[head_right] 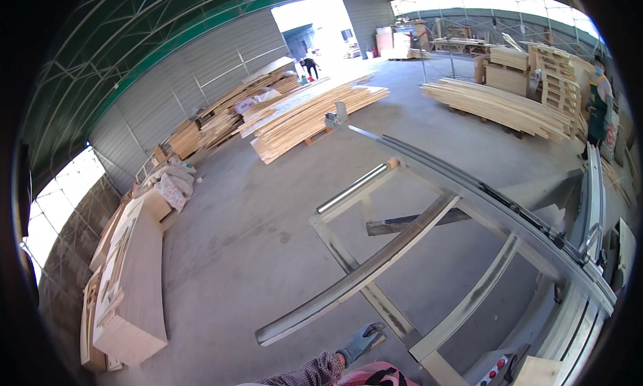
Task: The person selects a wooden plank from a stack, carries it to a table saw, and cuts it using the machine. The person then removes the cut piece and places it aside.
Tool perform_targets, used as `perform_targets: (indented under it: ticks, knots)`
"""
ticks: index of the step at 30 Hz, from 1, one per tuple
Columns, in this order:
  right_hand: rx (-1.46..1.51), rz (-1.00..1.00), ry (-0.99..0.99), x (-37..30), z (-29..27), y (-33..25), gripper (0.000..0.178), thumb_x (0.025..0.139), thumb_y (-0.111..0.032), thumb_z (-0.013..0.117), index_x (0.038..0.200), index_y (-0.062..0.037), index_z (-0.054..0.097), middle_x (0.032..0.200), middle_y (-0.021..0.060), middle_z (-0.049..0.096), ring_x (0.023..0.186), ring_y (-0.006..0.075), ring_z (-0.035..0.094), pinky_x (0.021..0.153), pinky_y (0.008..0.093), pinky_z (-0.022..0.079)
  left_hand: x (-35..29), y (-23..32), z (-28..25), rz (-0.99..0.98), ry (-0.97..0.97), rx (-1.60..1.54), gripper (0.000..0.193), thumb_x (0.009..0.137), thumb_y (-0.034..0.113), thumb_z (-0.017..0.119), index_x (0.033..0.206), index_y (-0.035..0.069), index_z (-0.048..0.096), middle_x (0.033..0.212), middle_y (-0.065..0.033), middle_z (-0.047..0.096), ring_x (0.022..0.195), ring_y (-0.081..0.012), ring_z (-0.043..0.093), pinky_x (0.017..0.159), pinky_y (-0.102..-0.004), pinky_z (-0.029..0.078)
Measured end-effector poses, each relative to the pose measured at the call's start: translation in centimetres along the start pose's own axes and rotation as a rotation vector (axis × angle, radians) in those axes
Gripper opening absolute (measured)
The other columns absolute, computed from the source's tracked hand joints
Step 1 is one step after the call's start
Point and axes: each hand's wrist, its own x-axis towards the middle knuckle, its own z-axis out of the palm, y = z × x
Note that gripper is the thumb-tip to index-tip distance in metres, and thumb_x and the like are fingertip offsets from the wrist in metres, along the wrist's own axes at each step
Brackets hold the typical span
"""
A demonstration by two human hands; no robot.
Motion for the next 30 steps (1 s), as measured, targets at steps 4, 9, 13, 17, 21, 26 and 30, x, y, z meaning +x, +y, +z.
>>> perform_targets:
  ticks: [4,9,13,17,21,26,30]
  knots:
    - [-0.091,0.132,-0.399,-0.1,0.1,0.2,0.043,0.090,-0.038,0.042,0.126,-0.0145,0.050,0.121,0.0128,0.051,0.109,0.0322,0.049,0.089,0.0478,0.038,-2.0,2.9,1.0,0.132,-0.034,0.023,0.032,0.092,0.020,0.050,0.120,0.003,0.051,0.108,-0.0053,0.057,0.103,-0.0147,0.051,0.091,-0.0256,0.040]
    - [0.245,0.421,-0.784,3.8,-1.9,-1.8,0.056,0.089,-0.030,0.045,0.140,-0.0109,0.030,0.142,0.0182,0.029,0.132,0.0359,0.026,0.108,0.0481,0.016,-3.3,0.9,-1.9,0.545,-0.034,0.496,0.048,0.086,0.032,0.058,0.123,0.002,0.048,0.118,-0.0103,0.055,0.107,-0.0217,0.051,0.090,-0.0355,0.042]
    - [0.242,0.499,-0.780,3.0,-2.7,0.1,0.058,0.088,-0.030,0.047,0.140,-0.0114,0.030,0.143,0.0180,0.027,0.133,0.0354,0.023,0.109,0.0477,0.013,-2.3,3.0,0.7,0.120,-0.060,0.300,0.044,0.087,0.028,0.057,0.122,0.002,0.049,0.116,-0.0094,0.056,0.106,-0.0207,0.051,0.089,-0.0342,0.043]
    - [0.267,0.525,-0.790,2.8,-3.2,-0.5,0.059,0.087,-0.029,0.049,0.140,-0.0116,0.029,0.144,0.0176,0.026,0.134,0.0347,0.021,0.110,0.0473,0.010,-1.3,3.6,0.8,0.029,-0.081,0.306,0.040,0.088,0.024,0.056,0.121,0.002,0.050,0.113,-0.0086,0.056,0.104,-0.0198,0.051,0.087,-0.0330,0.043]
    - [0.274,0.532,-0.816,3.4,-4.0,-0.6,0.059,0.087,-0.028,0.049,0.140,-0.0115,0.029,0.144,0.0176,0.026,0.134,0.0346,0.020,0.110,0.0471,0.010,-0.5,4.2,1.4,-0.031,-0.094,0.328,0.036,0.089,0.019,0.055,0.120,0.001,0.051,0.111,-0.0077,0.057,0.103,-0.0189,0.051,0.085,-0.0318,0.044]
    - [0.281,0.538,-0.823,3.5,-3.8,-0.5,0.059,0.087,-0.027,0.049,0.140,-0.0111,0.029,0.144,0.0181,0.025,0.135,0.0346,0.020,0.110,0.0472,0.010,-0.1,6.8,3.5,-0.025,-0.130,0.265,0.038,0.088,0.021,0.056,0.120,0.002,0.050,0.115,-0.0111,0.055,0.104,-0.0226,0.052,0.086,-0.0330,0.044]
    - [0.286,0.538,-0.820,3.7,-4.0,-0.7,0.059,0.086,-0.027,0.050,0.140,-0.0108,0.029,0.144,0.0186,0.026,0.134,0.0349,0.020,0.110,0.0478,0.010,4.6,0.9,2.4,0.288,-0.082,0.872,0.056,0.083,0.034,0.060,0.129,0.006,0.044,0.130,-0.0187,0.044,0.116,-0.0341,0.042,0.095,-0.0413,0.037]
